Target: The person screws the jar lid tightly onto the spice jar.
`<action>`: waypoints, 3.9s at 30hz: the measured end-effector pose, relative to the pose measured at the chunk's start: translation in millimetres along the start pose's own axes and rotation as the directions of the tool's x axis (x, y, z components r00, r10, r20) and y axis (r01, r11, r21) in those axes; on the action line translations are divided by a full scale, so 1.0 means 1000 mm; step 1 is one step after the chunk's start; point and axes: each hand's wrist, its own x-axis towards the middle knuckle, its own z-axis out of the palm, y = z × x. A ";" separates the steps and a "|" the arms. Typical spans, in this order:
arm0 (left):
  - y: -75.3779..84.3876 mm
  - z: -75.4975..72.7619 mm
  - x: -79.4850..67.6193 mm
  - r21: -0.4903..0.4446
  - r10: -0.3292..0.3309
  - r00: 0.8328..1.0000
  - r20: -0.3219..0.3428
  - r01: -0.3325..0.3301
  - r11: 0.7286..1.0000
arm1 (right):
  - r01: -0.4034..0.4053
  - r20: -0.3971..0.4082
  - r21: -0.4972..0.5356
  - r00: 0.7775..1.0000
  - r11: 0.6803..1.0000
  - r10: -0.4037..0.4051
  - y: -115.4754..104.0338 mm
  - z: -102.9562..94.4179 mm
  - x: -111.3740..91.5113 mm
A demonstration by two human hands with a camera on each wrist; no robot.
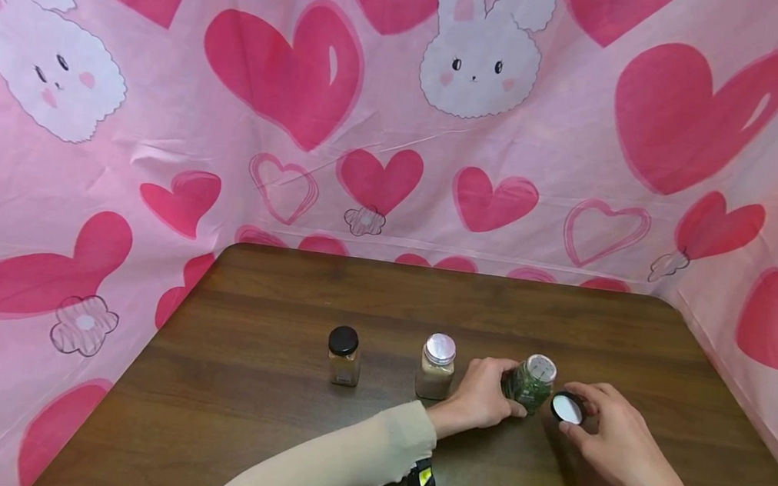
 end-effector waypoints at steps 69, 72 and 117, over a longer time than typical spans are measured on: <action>0.002 -0.001 0.000 -0.049 -0.014 1.000 0.023 0.015 0.999 | 0.101 -0.139 -0.012 0.985 0.995 -0.102 -0.011 -0.017 0.011; 0.002 -0.001 -0.001 -0.052 -0.008 1.000 0.022 0.010 0.999 | 0.092 -0.128 -0.008 0.987 0.996 -0.093 -0.012 -0.017 0.011; 0.001 -0.002 0.000 -0.051 -0.016 0.999 0.031 0.018 0.999 | 0.117 -0.157 -0.011 0.981 0.993 -0.117 -0.022 -0.021 0.016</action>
